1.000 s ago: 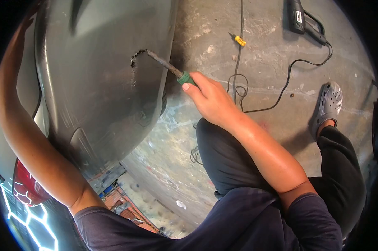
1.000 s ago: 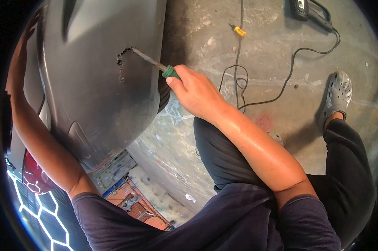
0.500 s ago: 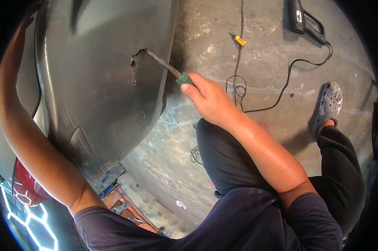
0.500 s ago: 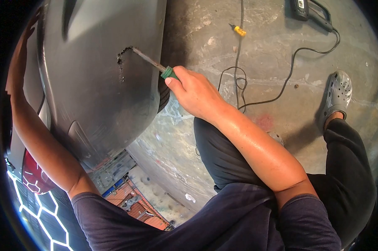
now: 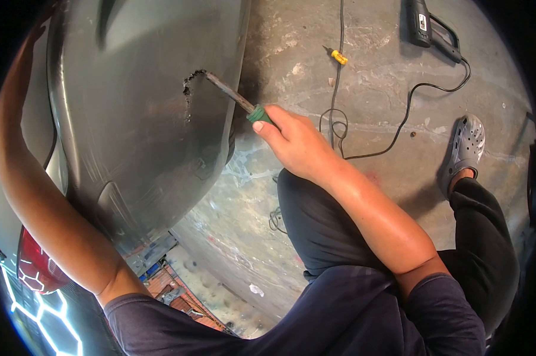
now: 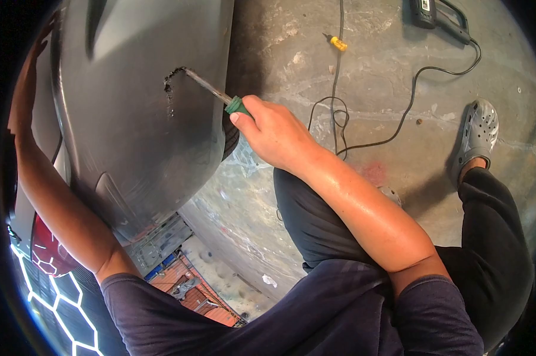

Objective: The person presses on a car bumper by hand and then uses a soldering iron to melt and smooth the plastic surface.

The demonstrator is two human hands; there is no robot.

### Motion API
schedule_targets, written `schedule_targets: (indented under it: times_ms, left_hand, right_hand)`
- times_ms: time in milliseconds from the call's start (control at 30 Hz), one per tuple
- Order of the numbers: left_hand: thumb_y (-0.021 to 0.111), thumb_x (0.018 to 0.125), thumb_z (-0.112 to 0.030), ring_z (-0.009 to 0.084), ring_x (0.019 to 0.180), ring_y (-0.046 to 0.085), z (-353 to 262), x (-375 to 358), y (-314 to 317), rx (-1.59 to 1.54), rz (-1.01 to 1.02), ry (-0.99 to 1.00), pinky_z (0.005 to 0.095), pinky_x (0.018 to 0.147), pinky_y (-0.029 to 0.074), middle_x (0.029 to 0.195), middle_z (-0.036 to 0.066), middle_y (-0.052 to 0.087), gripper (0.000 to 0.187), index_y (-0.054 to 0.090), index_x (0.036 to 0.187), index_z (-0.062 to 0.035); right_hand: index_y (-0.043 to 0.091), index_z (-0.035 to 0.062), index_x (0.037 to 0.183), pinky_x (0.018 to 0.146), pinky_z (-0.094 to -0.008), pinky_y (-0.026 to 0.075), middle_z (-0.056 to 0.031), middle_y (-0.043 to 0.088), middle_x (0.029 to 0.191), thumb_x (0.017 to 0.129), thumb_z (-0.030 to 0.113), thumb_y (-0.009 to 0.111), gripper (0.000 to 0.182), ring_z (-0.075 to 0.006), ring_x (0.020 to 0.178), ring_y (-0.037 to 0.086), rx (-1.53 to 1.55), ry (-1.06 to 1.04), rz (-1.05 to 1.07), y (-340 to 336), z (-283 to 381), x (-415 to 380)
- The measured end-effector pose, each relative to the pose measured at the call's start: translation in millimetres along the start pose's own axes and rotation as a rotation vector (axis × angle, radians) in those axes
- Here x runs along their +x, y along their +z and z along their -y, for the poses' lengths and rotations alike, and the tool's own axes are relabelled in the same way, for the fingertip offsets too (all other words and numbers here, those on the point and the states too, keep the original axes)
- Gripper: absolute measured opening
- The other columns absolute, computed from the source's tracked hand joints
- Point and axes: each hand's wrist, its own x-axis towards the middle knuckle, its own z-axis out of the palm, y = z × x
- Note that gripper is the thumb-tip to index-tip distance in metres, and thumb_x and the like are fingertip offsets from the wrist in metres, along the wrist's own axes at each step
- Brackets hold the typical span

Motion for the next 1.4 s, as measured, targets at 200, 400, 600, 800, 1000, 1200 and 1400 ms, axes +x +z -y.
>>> schedule_targets:
  times_ms: [200, 400, 600, 800, 1000, 1200, 1400]
  left_hand:
    - [0.062, 0.101, -0.050, 0.0206, 0.102, 0.072, -7, 11, -8, -0.079, 0.072, -0.172, 0.0454, 0.095, 0.057, 0.109, 0.011, 0.077, 0.059, 0.064, 0.135, -0.0013]
    - [0.062, 0.101, -0.050, 0.0211, 0.103, 0.073, -11, 11, -16, -0.144, 0.118, -0.175, 0.0457, 0.097, 0.056, 0.110, 0.012, 0.077, 0.060, 0.064, 0.135, -0.0010]
    - [0.063, 0.100, -0.051, 0.0213, 0.102, 0.072, -11, -4, -5, -0.038, 0.011, -0.046, 0.0467, 0.097, 0.056, 0.108, 0.012, 0.077, 0.062, 0.064, 0.135, -0.0005]
    - [0.062, 0.101, -0.054, 0.0184, 0.098, 0.071, -6, 1, 1, -0.050, -0.013, -0.039, 0.0428, 0.091, 0.057, 0.104, 0.010, 0.077, 0.062, 0.065, 0.133, -0.0015]
    - [0.061, 0.102, -0.054, 0.0161, 0.095, 0.071, -1, 3, -2, -0.014, 0.018, 0.038, 0.0394, 0.089, 0.057, 0.102, 0.009, 0.077, 0.060, 0.066, 0.132, -0.0021]
    - [0.062, 0.101, -0.053, 0.0186, 0.099, 0.073, 2, 11, -7, -0.104, 0.067, -0.044, 0.0406, 0.091, 0.058, 0.106, 0.012, 0.078, 0.061, 0.066, 0.133, -0.0011]
    - [0.063, 0.102, -0.051, 0.0207, 0.101, 0.073, 10, 16, -11, -0.185, 0.115, -0.082, 0.0417, 0.093, 0.058, 0.109, 0.013, 0.078, 0.059, 0.065, 0.133, -0.0008]
  right_hand:
    - [0.052, -0.0009, 0.094, 0.073, -0.0531, 0.046, -0.0254, 0.062, 0.081, 0.105, 0.032, 0.055, 0.034, -0.0473, 0.083, 0.061, -0.010, -0.013, -0.006, 0, 2, -1]
    - [0.053, -0.0010, 0.092, 0.072, -0.0531, 0.045, -0.0259, 0.062, 0.080, 0.105, 0.032, 0.055, 0.035, -0.0476, 0.081, 0.061, 0.011, 0.025, 0.010, 1, 5, -1]
    - [0.052, -0.0010, 0.093, 0.073, -0.0537, 0.046, -0.0262, 0.062, 0.081, 0.105, 0.032, 0.055, 0.035, -0.0482, 0.083, 0.061, 0.011, 0.047, 0.033, -1, 6, 0]
    - [0.053, -0.0005, 0.098, 0.076, -0.0543, 0.047, -0.0271, 0.064, 0.084, 0.105, 0.033, 0.055, 0.034, -0.0494, 0.087, 0.062, -0.088, -0.076, -0.029, -5, -5, 5]
    - [0.055, -0.0001, 0.098, 0.072, -0.0518, 0.048, -0.0256, 0.064, 0.081, 0.105, 0.032, 0.055, 0.033, -0.0467, 0.081, 0.063, 0.160, 0.135, 0.113, 4, 4, 0]
    - [0.055, -0.0002, 0.097, 0.071, -0.0515, 0.048, -0.0252, 0.064, 0.080, 0.106, 0.033, 0.054, 0.034, -0.0463, 0.079, 0.063, 0.032, 0.071, 0.061, 3, 6, -2]
    - [0.053, 0.0000, 0.106, 0.072, -0.0480, 0.045, -0.0237, 0.061, 0.083, 0.107, 0.032, 0.053, 0.032, -0.0433, 0.080, 0.060, 0.014, 0.012, 0.046, 12, -9, -8]
